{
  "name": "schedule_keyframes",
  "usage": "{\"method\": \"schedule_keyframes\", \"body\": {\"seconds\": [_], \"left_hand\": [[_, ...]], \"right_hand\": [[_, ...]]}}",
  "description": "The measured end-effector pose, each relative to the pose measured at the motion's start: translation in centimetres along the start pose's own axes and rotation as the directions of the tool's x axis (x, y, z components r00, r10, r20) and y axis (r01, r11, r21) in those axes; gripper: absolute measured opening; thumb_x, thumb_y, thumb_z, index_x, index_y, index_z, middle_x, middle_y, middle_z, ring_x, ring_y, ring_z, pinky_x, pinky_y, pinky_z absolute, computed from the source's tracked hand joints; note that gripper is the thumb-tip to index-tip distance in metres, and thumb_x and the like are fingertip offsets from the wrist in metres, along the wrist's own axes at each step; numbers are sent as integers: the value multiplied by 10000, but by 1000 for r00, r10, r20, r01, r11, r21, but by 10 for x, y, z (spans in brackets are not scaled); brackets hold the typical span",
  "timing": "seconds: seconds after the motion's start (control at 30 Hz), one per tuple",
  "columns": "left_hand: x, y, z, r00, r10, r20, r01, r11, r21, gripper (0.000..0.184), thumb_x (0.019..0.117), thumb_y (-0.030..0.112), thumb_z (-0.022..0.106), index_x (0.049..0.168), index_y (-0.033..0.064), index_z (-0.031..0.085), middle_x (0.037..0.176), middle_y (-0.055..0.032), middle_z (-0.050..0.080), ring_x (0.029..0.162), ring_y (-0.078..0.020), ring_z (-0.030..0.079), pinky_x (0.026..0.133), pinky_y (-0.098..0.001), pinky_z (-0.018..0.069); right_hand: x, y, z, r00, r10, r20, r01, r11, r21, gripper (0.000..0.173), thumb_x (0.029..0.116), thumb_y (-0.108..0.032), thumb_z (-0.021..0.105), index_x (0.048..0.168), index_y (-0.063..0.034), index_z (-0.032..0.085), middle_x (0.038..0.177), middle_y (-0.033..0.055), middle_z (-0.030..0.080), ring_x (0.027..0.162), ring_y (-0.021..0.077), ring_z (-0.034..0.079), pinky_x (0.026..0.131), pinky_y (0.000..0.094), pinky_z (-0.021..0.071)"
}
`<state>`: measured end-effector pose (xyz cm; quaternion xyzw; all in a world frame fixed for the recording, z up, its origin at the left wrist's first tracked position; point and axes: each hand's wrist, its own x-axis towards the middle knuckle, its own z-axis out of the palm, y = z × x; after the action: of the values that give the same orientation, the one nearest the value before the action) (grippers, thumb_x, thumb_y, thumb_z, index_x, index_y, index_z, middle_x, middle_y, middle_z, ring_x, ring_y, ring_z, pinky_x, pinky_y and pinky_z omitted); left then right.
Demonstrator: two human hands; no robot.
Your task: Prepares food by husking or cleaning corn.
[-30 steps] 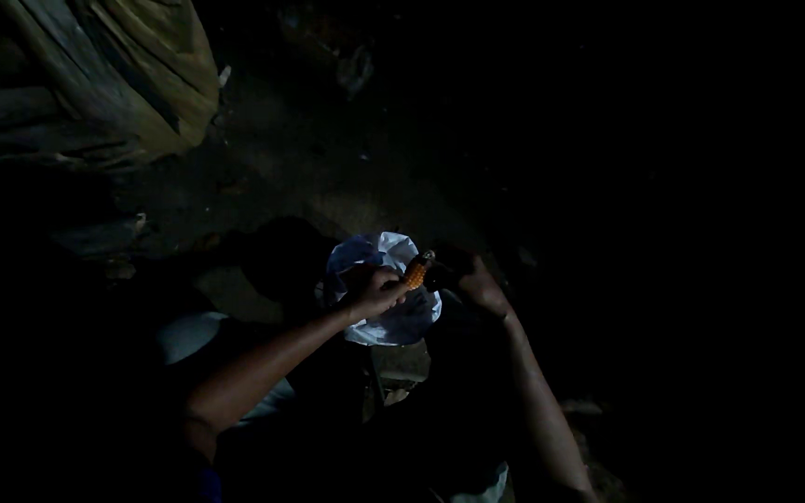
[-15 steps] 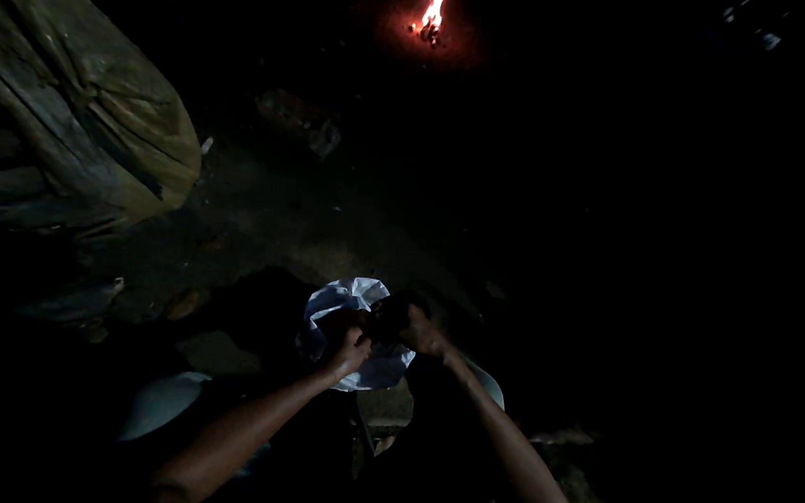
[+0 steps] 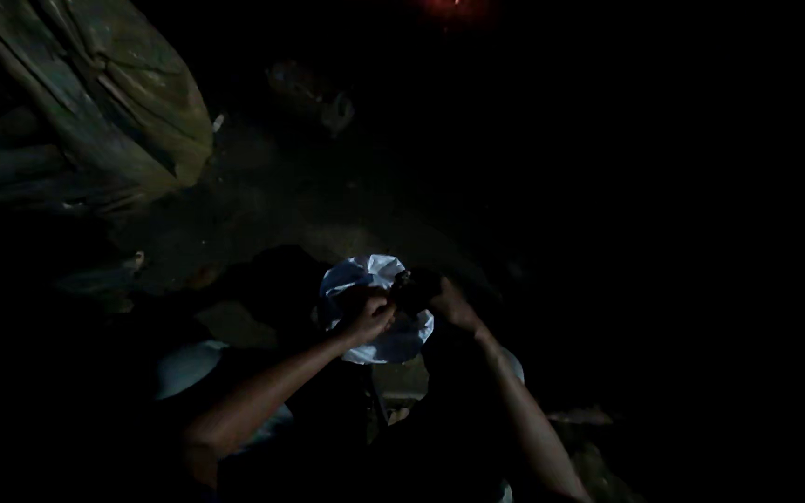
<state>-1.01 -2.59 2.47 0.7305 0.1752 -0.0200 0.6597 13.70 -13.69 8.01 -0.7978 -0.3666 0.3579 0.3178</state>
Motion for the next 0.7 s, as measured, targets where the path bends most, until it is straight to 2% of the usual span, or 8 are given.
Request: {"method": "schedule_keyframes", "body": {"seconds": [0.07,0.13,0.23,0.33,0.5,0.6,0.7], "left_hand": [[-1,-2,1,1000,25,-4,-25,1000,19,353,1105,159,419,1123,-117,637,1034,-200,661,855,-181,645,823,-324,546],[-1,-9,3,993,104,-50,-105,994,-10,318,1089,113,417,1086,-115,639,993,-182,653,791,-158,637,753,-301,554],[1,-10,0,974,199,-106,-207,975,-75,292,1077,98,438,1012,-91,651,944,-129,662,728,-82,618,687,-232,537],[-1,-3,-2,963,231,-137,-251,956,-152,261,1072,94,463,1014,-78,651,892,-77,667,720,-42,610,683,-196,531],[-1,-4,-3,953,256,-164,-281,948,-152,243,1054,108,495,998,-55,666,859,-56,676,713,-41,617,681,-204,534],[-2,-5,-3,951,263,-160,-281,954,-102,265,1047,138,511,1030,-75,667,880,-92,680,742,-73,625,716,-241,539],[-1,-4,-2,960,231,-155,-243,968,-60,273,1058,162,523,1020,-69,664,852,-88,656,731,-78,612,711,-244,531]], "right_hand": [[1,2,0,1000,14,28,-16,997,78,226,1041,-68,549,1236,29,608,992,93,667,821,104,652,761,304,581],[5,8,1,998,49,44,-58,972,228,258,1073,-118,497,1273,24,575,962,81,677,779,118,681,700,308,608],[7,10,-1,998,54,35,-63,912,405,297,1109,-187,391,1288,-26,565,915,22,680,743,87,672,647,271,593],[4,6,-4,999,29,29,-40,851,523,338,1123,-209,313,1258,-47,577,894,13,687,673,64,643,589,227,564],[1,2,-5,999,-10,49,-19,827,562,343,1119,-193,284,1248,-53,569,867,7,680,645,53,622,575,207,544],[1,3,-4,999,-18,47,-10,839,545,329,1114,-173,290,1207,-49,580,857,2,680,643,53,623,576,212,549],[3,5,-2,998,-32,46,4,856,516,308,1112,-158,320,1220,-36,582,840,-2,669,635,53,622,580,219,558]]}}
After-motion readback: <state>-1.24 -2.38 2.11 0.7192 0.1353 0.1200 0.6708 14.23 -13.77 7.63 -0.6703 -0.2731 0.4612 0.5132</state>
